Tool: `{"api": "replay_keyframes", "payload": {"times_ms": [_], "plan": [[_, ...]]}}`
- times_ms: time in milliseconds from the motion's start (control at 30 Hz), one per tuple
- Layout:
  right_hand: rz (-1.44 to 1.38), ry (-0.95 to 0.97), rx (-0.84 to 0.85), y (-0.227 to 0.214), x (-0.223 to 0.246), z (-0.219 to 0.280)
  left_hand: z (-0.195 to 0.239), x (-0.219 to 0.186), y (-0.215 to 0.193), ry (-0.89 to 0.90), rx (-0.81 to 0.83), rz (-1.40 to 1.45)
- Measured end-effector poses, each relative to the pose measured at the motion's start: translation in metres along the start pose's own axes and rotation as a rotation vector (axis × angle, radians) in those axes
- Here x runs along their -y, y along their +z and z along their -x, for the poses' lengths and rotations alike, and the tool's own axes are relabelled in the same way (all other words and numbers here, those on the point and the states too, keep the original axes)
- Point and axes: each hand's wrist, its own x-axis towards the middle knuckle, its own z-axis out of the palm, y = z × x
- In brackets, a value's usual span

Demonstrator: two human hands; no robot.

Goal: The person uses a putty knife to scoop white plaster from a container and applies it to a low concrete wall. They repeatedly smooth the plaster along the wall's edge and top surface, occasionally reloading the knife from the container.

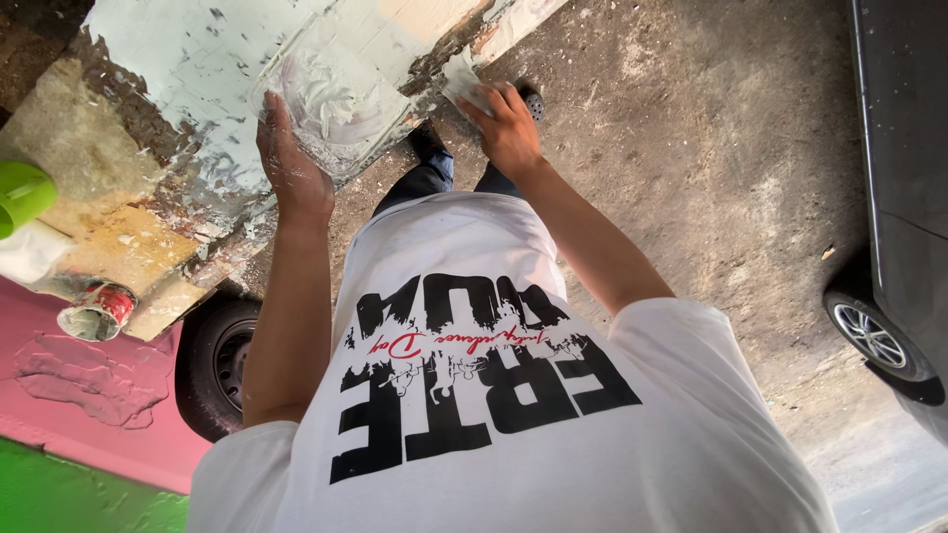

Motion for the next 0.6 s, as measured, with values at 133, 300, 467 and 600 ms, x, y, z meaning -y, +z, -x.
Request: {"api": "replay_keyframes", "payload": {"times_ms": [133, 300, 467, 600], "plan": [[-0.047, 0.048, -0.057, -0.006, -0.003, 0.027, 0.007, -0.006, 0.004, 0.032, 0.043, -0.065], [-0.007, 0.063, -0.172, 0.001, -0.013, 0.002, 0.009, -0.01, 0.005, 0.047, 0.086, -0.059], [0.011, 0.047, -0.072, 0.007, -0.018, -0.012, 0.011, -0.016, -0.001, 0.051, 0.123, 0.014], [0.035, 0.05, -0.028, 0.001, -0.019, 0.006, 0.011, -0.025, -0.007, -0.007, 0.002, 0.028]]}}
